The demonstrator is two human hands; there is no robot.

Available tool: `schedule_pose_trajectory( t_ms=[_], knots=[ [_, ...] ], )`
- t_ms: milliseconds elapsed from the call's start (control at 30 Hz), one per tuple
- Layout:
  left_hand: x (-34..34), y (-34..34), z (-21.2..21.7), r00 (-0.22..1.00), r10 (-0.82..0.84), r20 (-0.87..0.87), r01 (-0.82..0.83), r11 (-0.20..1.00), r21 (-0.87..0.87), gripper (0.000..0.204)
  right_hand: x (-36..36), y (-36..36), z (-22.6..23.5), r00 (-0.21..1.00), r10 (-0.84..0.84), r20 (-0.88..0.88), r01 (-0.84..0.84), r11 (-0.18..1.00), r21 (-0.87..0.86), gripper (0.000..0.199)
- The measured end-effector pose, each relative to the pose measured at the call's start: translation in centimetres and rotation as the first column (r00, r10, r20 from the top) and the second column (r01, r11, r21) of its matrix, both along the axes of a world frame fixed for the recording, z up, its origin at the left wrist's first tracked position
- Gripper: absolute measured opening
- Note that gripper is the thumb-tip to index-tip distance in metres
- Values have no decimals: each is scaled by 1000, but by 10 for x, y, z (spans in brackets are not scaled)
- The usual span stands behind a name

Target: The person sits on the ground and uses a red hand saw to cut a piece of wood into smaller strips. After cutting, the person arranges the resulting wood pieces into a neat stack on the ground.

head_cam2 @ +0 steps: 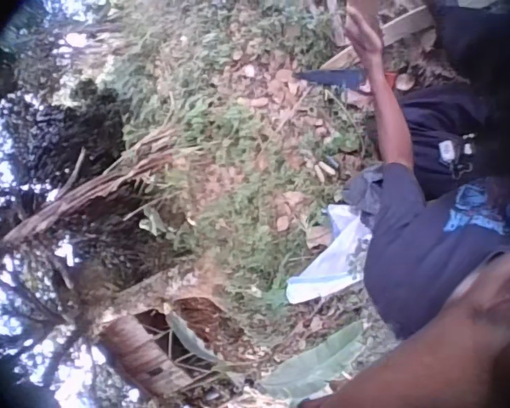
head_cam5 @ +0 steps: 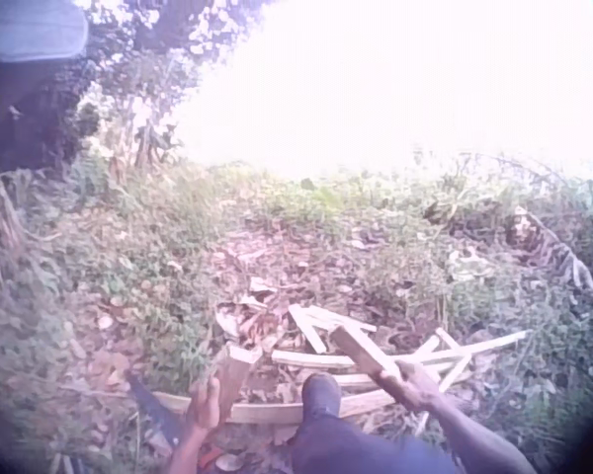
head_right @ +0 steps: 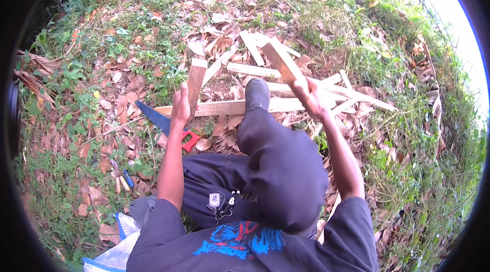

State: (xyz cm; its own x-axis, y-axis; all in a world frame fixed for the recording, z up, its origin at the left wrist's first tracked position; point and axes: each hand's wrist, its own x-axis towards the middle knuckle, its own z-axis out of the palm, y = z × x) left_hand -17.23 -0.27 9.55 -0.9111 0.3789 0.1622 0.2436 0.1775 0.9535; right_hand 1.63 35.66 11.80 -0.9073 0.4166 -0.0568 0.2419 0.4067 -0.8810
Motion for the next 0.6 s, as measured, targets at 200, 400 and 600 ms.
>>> schedule_pose_trajectory(
  t_ms=[200, 400, 600],
  knots=[
    [9, 16, 18, 985, -85, -148, 101, 990, 101, 75, 2, -21, -8, 961, 127, -245, -75, 975, 210, 77],
    [6, 20, 25, 983, -135, -125, 158, 967, 198, 75, -2, -38, 7, 899, 193, -392, -121, 972, 202, 65],
    [-6, 31, 36, 958, -126, 259, 63, 970, 237, 65, -13, -38, 1, 937, 202, -285, -235, 968, -88, 57]
  ],
)
